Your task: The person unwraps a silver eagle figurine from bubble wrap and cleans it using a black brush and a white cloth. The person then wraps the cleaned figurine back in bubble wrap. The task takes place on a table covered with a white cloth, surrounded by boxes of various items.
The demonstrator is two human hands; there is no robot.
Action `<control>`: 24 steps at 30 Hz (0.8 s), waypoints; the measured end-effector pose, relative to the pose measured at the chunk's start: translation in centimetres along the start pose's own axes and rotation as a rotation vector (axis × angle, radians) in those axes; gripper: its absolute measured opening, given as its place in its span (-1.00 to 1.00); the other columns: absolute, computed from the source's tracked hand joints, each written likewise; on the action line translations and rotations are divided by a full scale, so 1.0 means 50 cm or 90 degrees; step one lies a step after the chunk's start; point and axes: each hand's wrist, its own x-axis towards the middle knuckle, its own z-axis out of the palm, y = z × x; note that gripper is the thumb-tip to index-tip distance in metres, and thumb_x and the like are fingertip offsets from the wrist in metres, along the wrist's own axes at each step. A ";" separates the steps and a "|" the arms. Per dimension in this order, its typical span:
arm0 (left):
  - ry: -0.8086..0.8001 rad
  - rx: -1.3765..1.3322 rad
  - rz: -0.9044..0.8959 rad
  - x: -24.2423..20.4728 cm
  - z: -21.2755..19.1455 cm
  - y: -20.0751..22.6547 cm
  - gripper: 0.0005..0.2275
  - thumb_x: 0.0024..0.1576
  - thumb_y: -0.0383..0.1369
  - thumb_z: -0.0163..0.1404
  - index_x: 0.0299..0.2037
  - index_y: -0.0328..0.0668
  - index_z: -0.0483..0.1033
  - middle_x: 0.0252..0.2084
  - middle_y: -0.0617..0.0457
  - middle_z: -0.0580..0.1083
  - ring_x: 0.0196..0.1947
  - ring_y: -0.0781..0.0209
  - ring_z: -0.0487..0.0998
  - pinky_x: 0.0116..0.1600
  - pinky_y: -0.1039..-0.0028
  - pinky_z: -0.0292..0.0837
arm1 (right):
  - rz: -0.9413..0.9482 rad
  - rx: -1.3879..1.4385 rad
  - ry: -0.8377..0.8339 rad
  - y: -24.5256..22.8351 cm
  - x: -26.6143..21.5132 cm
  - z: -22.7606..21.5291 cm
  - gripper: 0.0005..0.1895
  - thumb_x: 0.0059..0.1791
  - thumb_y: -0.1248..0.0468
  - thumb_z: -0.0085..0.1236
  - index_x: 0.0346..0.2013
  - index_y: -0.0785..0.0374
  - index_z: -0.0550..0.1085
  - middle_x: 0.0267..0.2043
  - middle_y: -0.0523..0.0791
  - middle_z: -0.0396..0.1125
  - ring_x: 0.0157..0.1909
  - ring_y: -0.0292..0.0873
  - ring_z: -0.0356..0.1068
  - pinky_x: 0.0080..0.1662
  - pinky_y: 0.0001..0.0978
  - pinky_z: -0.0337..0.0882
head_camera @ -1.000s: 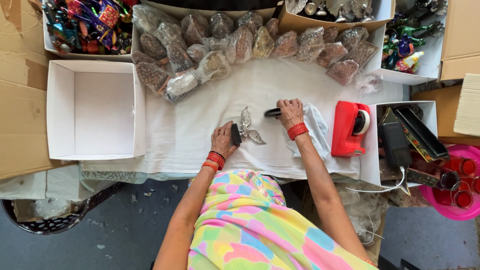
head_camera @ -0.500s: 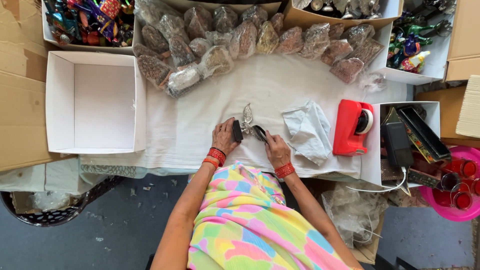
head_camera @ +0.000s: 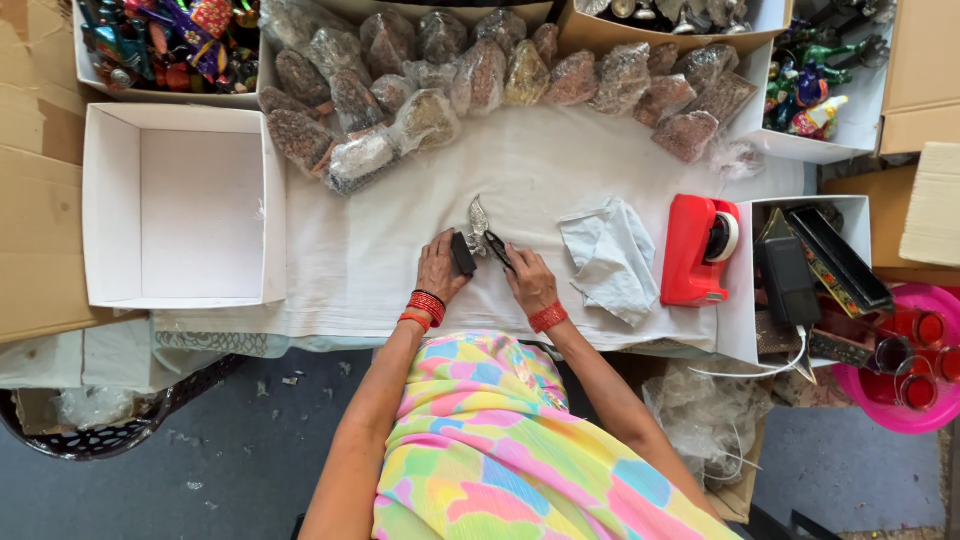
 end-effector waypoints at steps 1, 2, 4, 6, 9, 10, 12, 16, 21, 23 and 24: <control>0.005 0.001 -0.003 0.000 -0.002 0.001 -0.08 -0.24 -0.35 0.35 0.40 -0.16 0.12 0.31 -0.07 0.30 0.21 -0.16 0.32 0.32 0.16 0.27 | -0.005 0.002 -0.002 0.007 -0.018 -0.005 -0.41 -0.10 0.39 0.24 0.25 0.24 0.40 -0.11 -0.04 0.36 -0.07 0.02 0.39 -0.07 -0.17 0.44; -0.001 -0.003 -0.002 0.001 -0.005 0.001 -0.08 -0.24 -0.36 0.35 0.40 -0.15 0.11 0.31 -0.07 0.29 0.22 -0.17 0.31 0.32 0.15 0.27 | 0.003 -0.004 -0.014 0.013 -0.035 -0.010 -0.41 -0.09 0.39 0.24 0.25 0.22 0.41 -0.11 -0.05 0.37 -0.09 0.01 0.39 -0.09 -0.17 0.44; -0.004 -0.008 -0.006 0.001 -0.009 0.002 -0.08 -0.25 -0.38 0.35 0.40 -0.15 0.11 0.31 -0.07 0.29 0.22 -0.18 0.31 0.32 0.15 0.27 | 0.006 -0.010 -0.030 0.021 -0.061 -0.017 -0.42 -0.09 0.39 0.23 0.25 0.20 0.42 -0.10 -0.06 0.37 -0.10 0.01 0.39 -0.10 -0.18 0.44; -0.017 -0.017 0.001 0.001 -0.010 0.004 -0.06 -0.27 -0.41 0.35 0.40 -0.10 0.11 0.32 -0.07 0.28 0.23 -0.20 0.29 0.32 0.14 0.24 | 0.025 -0.038 -0.036 0.027 -0.082 -0.022 -0.44 -0.09 0.40 0.22 0.23 0.17 0.44 -0.10 -0.08 0.39 -0.11 -0.01 0.40 -0.11 -0.19 0.44; -0.027 -0.029 0.002 0.000 -0.017 0.008 -0.04 -0.29 -0.43 0.35 0.41 -0.04 0.10 0.34 -0.05 0.27 0.24 -0.21 0.28 0.33 0.13 0.22 | 0.024 -0.039 -0.019 0.027 -0.064 0.017 -0.43 -0.10 0.40 0.22 0.23 0.17 0.45 -0.11 -0.07 0.38 -0.11 0.00 0.40 -0.09 -0.18 0.45; -0.029 -0.030 0.003 0.001 -0.014 0.007 -0.04 -0.29 -0.43 0.35 0.41 -0.04 0.10 0.34 -0.05 0.27 0.24 -0.21 0.28 0.33 0.13 0.22 | 0.027 -0.040 -0.019 0.010 -0.037 0.026 -0.43 -0.10 0.40 0.22 0.23 0.17 0.45 -0.11 -0.07 0.38 -0.11 0.00 0.40 -0.09 -0.18 0.45; -0.033 -0.029 -0.006 0.004 -0.008 0.005 -0.02 -0.26 -0.46 0.33 0.45 -0.02 0.05 0.38 -0.05 0.24 0.25 -0.21 0.28 0.32 0.13 0.23 | 0.019 -0.007 0.013 -0.023 0.019 0.041 -0.42 -0.11 0.41 0.22 0.23 0.18 0.44 -0.11 -0.05 0.38 -0.08 0.02 0.41 -0.07 -0.17 0.45; -0.006 -0.023 -0.005 0.006 0.004 -0.012 0.00 -0.24 -0.48 0.30 0.47 -0.05 -0.01 0.40 -0.07 0.22 0.24 -0.21 0.28 0.31 0.13 0.24 | 0.012 0.023 0.030 -0.038 0.044 0.037 -0.44 -0.09 0.40 0.23 0.23 0.19 0.44 -0.11 -0.05 0.38 -0.08 0.02 0.41 -0.08 -0.16 0.46; -0.005 -0.023 -0.003 0.001 0.007 -0.012 0.01 -0.22 -0.49 0.31 0.49 -0.07 -0.05 0.40 -0.09 0.21 0.20 -0.22 0.31 0.31 0.13 0.25 | 0.023 -0.031 -0.016 0.013 -0.048 0.006 -0.42 -0.10 0.44 0.21 0.24 0.21 0.45 -0.11 -0.03 0.39 -0.11 0.02 0.41 -0.11 -0.15 0.46; -0.015 -0.025 -0.005 0.005 -0.004 -0.003 0.01 -0.22 -0.49 0.31 0.49 -0.06 -0.05 0.39 -0.09 0.22 0.19 -0.22 0.31 0.31 0.13 0.25 | 0.029 -0.039 -0.023 0.019 -0.058 0.007 -0.42 -0.10 0.43 0.22 0.23 0.20 0.45 -0.12 -0.04 0.39 -0.11 0.02 0.41 -0.11 -0.15 0.46; -0.024 -0.025 -0.005 0.006 -0.008 0.002 0.01 -0.22 -0.49 0.31 0.49 -0.05 -0.05 0.39 -0.08 0.22 0.19 -0.22 0.31 0.30 0.14 0.25 | 0.036 -0.045 -0.028 0.022 -0.065 0.006 -0.43 -0.10 0.42 0.23 0.23 0.20 0.45 -0.12 -0.04 0.39 -0.12 0.01 0.41 -0.12 -0.15 0.46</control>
